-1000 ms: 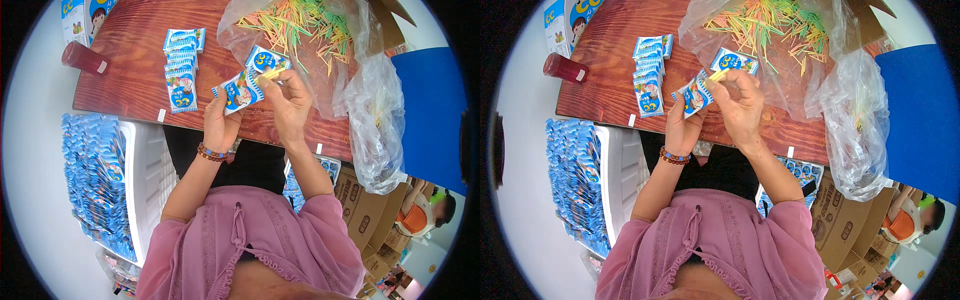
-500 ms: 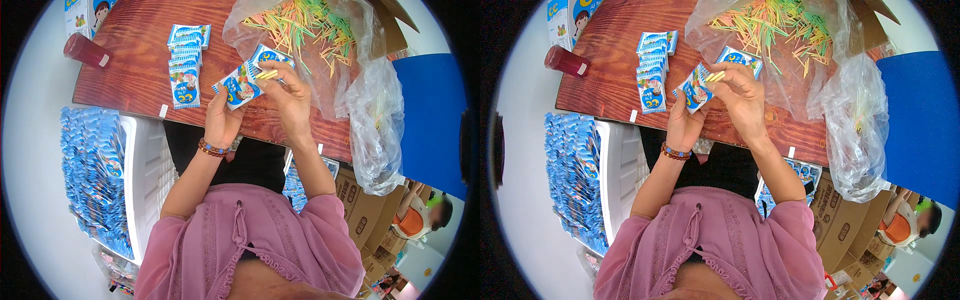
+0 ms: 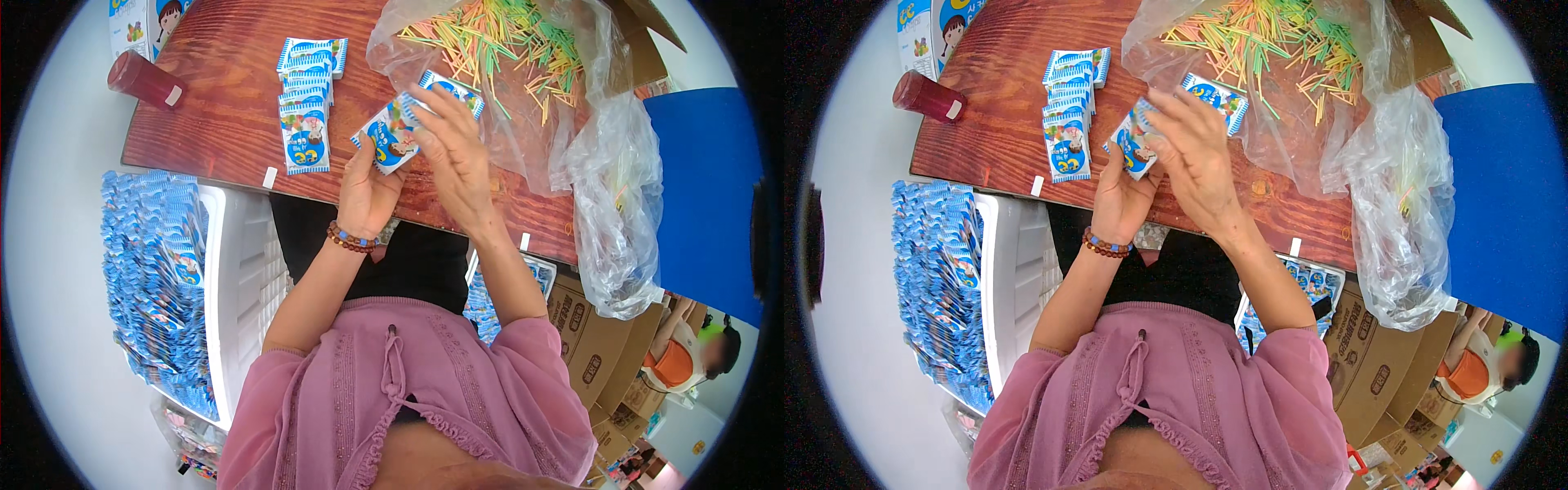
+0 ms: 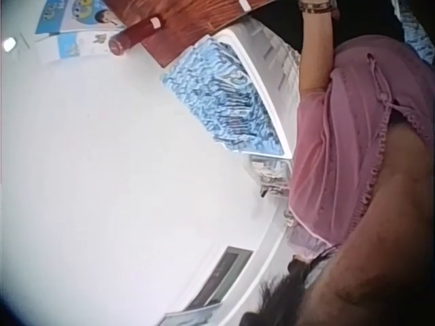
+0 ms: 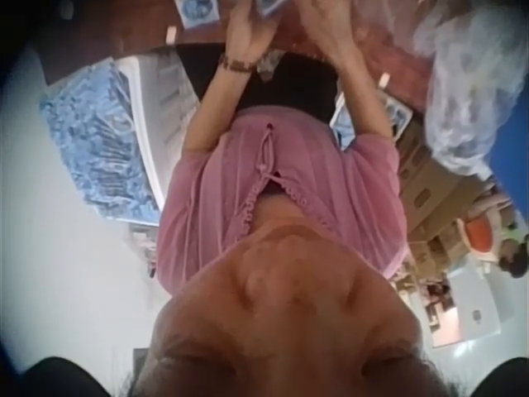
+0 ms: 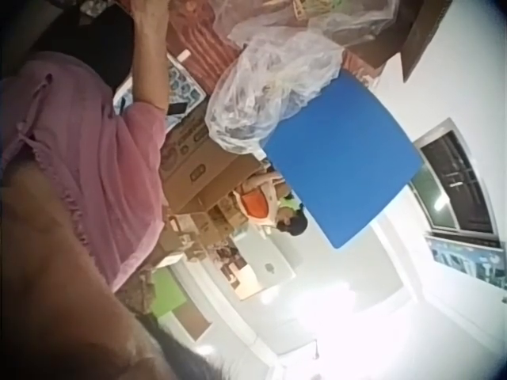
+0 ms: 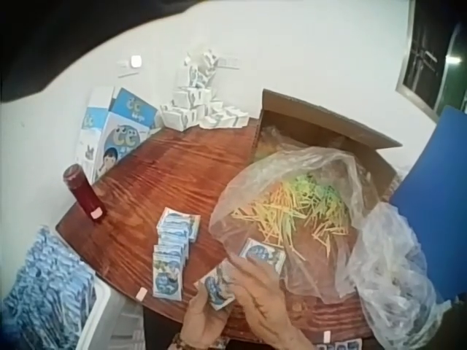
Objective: Sort and stack small blue packets onto a table while reaching into a plastic bag containing toothpicks.
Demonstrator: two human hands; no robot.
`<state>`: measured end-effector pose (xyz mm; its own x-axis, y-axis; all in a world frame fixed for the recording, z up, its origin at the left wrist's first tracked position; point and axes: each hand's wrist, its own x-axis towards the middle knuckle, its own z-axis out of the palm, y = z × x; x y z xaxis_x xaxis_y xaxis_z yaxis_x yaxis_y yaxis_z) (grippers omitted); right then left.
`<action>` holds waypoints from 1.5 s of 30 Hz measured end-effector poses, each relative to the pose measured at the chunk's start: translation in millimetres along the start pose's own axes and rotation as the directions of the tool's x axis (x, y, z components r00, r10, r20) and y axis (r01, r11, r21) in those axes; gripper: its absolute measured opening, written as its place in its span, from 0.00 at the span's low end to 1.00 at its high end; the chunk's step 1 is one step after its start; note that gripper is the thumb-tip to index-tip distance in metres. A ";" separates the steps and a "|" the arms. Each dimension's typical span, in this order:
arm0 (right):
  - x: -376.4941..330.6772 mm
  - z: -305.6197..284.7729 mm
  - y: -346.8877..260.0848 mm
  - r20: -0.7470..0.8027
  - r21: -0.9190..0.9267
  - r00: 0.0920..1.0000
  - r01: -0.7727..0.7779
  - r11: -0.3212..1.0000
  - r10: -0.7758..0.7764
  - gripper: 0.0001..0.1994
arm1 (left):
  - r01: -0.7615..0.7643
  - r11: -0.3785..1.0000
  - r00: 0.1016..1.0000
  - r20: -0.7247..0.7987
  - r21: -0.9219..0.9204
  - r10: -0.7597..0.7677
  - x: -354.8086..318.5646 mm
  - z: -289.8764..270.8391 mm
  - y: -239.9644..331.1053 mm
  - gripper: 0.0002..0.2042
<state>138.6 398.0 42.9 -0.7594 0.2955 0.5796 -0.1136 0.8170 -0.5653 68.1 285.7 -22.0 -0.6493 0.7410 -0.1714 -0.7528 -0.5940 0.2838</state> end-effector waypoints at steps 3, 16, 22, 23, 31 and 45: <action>-1.0 3.6 -7.9 -0.069 0.414 0.957 -0.230 0.881 0.283 0.15 | -0.001 1.000 1.000 -0.014 -0.015 0.001 -0.4 0.6 2.3 0.20; -9.0 -17.5 4.8 -0.041 -0.021 0.988 -0.150 0.988 0.149 0.07 | -0.358 0.831 0.928 0.063 0.426 0.368 -1.7 -5.6 10.8 0.16; -16.9 -13.9 24.2 0.024 -0.023 0.992 -0.125 0.992 0.126 0.09 | -0.442 0.648 0.875 0.142 0.620 0.462 -4.0 3.9 17.7 0.22; -15.4 -14.1 23.1 0.024 -0.019 0.991 -0.131 0.991 0.131 0.09 | -0.438 0.647 0.877 0.139 0.624 0.460 -5.2 5.2 18.1 0.22; 2.5 2.8 23.9 0.361 0.604 0.859 -0.512 0.611 0.364 0.08 | -0.188 0.584 0.982 0.148 0.790 0.116 -5.3 10.4 37.9 0.13; 12.0 84.1 1.8 0.587 0.374 0.723 -0.640 0.671 0.363 0.12 | -0.173 0.220 0.855 0.036 0.960 0.517 -42.8 -30.5 86.6 0.09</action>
<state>75.4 361.4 -0.5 -0.9668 0.2194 -0.1307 0.1705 0.1738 -0.9699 27.4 193.0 -18.9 -0.9404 0.3382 0.0340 0.0509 0.0412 0.9979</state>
